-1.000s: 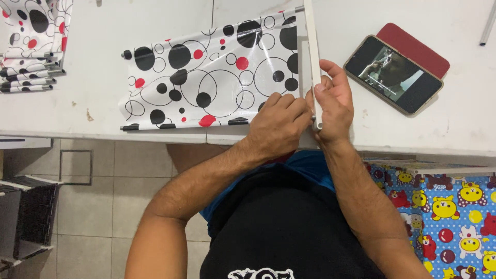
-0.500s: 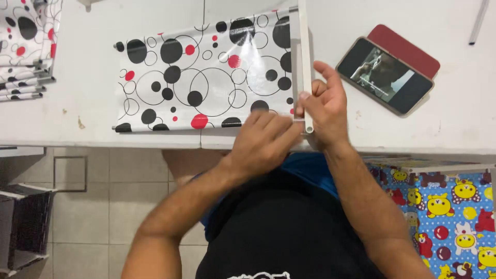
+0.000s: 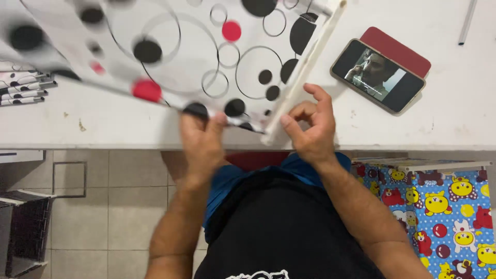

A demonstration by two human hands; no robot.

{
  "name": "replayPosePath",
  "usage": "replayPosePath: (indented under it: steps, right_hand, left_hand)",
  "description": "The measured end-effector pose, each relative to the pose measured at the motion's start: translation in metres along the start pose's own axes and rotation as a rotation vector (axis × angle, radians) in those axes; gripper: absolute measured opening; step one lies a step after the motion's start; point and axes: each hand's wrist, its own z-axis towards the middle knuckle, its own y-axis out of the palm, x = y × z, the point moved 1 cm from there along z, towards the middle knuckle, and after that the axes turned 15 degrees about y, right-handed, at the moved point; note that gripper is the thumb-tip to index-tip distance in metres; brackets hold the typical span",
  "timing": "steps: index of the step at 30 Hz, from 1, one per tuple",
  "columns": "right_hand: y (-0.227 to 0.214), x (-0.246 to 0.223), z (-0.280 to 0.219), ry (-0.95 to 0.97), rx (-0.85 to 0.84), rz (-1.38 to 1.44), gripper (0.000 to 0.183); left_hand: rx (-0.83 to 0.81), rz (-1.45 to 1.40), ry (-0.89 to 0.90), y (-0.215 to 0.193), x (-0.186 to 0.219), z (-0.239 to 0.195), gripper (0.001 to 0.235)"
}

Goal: Assembling small patterned shelf units by inserting metal rods into sleeves and attaching plastic side frames.

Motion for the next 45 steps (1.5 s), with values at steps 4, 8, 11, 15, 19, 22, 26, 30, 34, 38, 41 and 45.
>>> replayPosePath:
  steps: [4,8,11,15,19,22,26,30,34,38,41,45]
  right_hand:
    - [-0.037,-0.014,0.026,-0.23,0.244,-0.498,0.027]
    - [-0.039,-0.086,0.066,-0.443,0.118,-0.526,0.034]
    - [-0.038,-0.087,0.092,-0.284,-0.053,-0.531,0.064]
    - [-0.038,-0.063,0.106,-0.395,-0.14,-0.613,0.006]
    - [-0.035,-0.051,0.106,-0.328,-0.132,-0.601,0.006]
    - [-0.034,-0.049,0.109,-0.336,-0.113,-0.583,0.005]
    - [-0.036,-0.041,0.107,-0.31,-0.097,-0.6,0.01]
    - [-0.038,-0.035,0.108,-0.292,-0.098,-0.562,0.007]
    - [-0.045,-0.021,0.112,-0.289,-0.088,-0.607,0.004]
    - [-0.036,-0.032,0.108,-0.259,-0.119,-0.552,0.003]
    - [-0.036,-0.03,0.109,-0.29,-0.126,-0.563,0.012]
    - [-0.039,-0.027,0.11,-0.266,-0.056,-0.591,0.004]
  left_hand:
    - [-0.253,0.322,0.399,-0.017,0.08,0.088,0.032]
    - [-0.338,0.446,0.303,-0.022,0.065,0.119,0.03]
    - [-0.417,0.27,0.285,-0.009,0.069,0.134,0.017]
    - [-0.377,0.331,0.302,-0.009,0.04,0.13,0.015]
    - [-0.369,0.305,0.379,-0.011,0.034,0.124,0.014]
    - [-0.373,0.307,0.411,-0.011,0.03,0.125,0.022]
    - [-0.365,0.309,0.391,-0.011,0.029,0.122,0.018]
    - [-0.359,0.294,0.365,-0.01,0.021,0.121,0.015]
    - [-0.357,0.328,0.332,-0.012,0.02,0.12,0.015]
    - [-0.339,0.304,0.29,-0.011,0.023,0.118,0.018]
    - [-0.344,0.288,0.295,-0.011,0.02,0.118,0.017]
    - [-0.34,0.252,0.357,-0.007,0.013,0.118,0.018]
